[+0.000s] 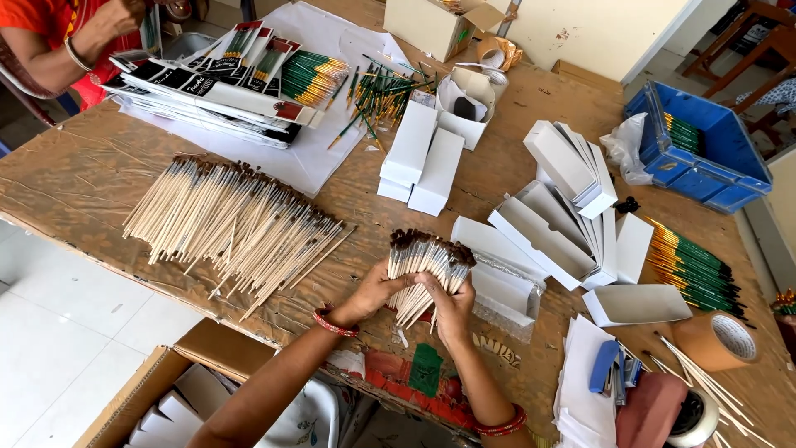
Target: The person organizes bunches of thin sticks with dark tips and places them into white rectangular boxes. The person also handles plastic packaging and tapes the boxes closed.
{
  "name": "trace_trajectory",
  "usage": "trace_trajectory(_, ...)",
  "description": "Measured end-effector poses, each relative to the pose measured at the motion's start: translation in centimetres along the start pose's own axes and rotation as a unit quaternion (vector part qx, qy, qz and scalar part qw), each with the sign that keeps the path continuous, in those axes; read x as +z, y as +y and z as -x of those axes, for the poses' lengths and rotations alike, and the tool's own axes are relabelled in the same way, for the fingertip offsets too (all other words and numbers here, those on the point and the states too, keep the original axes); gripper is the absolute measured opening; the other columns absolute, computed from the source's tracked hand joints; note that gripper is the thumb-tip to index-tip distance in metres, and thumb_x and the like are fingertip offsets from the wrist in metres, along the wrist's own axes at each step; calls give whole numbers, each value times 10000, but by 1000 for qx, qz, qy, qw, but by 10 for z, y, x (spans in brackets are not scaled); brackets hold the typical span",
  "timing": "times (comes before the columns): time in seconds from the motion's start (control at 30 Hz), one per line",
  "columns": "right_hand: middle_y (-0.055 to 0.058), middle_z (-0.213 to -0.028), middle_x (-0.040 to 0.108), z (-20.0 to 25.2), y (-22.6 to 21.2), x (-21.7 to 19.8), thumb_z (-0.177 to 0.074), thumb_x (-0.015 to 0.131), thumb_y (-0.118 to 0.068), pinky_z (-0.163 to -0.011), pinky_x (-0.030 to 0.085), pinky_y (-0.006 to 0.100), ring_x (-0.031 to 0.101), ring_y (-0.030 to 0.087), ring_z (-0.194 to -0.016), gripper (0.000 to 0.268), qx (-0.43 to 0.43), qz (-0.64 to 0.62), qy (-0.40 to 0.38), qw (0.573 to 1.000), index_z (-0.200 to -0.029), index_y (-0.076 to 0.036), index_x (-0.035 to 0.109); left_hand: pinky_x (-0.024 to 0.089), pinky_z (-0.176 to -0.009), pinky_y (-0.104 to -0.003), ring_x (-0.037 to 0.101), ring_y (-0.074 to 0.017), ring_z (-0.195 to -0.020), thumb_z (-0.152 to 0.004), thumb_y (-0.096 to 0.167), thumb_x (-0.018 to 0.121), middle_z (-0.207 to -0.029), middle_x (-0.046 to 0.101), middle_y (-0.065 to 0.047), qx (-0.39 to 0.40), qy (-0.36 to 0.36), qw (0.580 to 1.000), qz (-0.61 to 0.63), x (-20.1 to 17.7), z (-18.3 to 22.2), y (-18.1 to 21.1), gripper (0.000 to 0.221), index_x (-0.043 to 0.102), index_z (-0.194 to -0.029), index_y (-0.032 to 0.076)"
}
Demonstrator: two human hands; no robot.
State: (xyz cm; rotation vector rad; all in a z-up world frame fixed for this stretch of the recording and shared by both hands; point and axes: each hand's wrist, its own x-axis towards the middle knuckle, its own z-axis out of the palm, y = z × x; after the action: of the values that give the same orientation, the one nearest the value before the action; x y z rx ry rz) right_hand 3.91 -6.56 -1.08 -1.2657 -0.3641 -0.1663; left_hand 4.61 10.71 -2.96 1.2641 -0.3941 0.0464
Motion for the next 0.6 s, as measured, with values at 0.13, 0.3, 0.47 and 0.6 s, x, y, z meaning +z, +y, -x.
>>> trace_trajectory(0.13, 113, -936, 776, -1, 4, -5, -903, 757, -54, -779, 611, 321, 739, 157, -838, 148, 15, 6, 6, 1000, -1033, -3, 708, 592, -772, -250, 693, -81, -872, -954, 97, 699, -989, 758, -8, -13, -5, 1000, -28, -6, -1, -10, 187, 712, -1135, 51)
trace_trajectory(0.3, 107, -858, 785, -3, 3, -7, -926, 749, -94, -776, 620, 335, 757, 156, -807, 64, -4, 22, -19, 1000, -927, -31, 740, 610, -693, -267, 716, -83, -791, -934, 101, 743, -915, 782, -28, 20, 4, 993, -119, -8, -2, -10, 162, 763, -1083, 40)
trace_trajectory(0.47, 106, -858, 777, -3, 16, -16, -921, 761, -96, -768, 613, 345, 744, 159, -794, 72, 2, 35, -2, 999, -930, -26, 746, 613, -703, -270, 721, -85, -804, -935, 96, 742, -934, 789, -39, 25, 5, 995, -96, -9, -3, -15, 175, 767, -1100, 44)
trace_trajectory(0.6, 96, -845, 772, -3, 15, -15, -901, 763, -93, -763, 633, 352, 744, 154, -778, 68, 8, 51, 13, 999, -925, -32, 744, 618, -718, -269, 724, -88, -825, -931, 85, 747, -954, 789, -37, 24, 11, 996, -86, -8, -3, -9, 176, 765, -1101, 39)
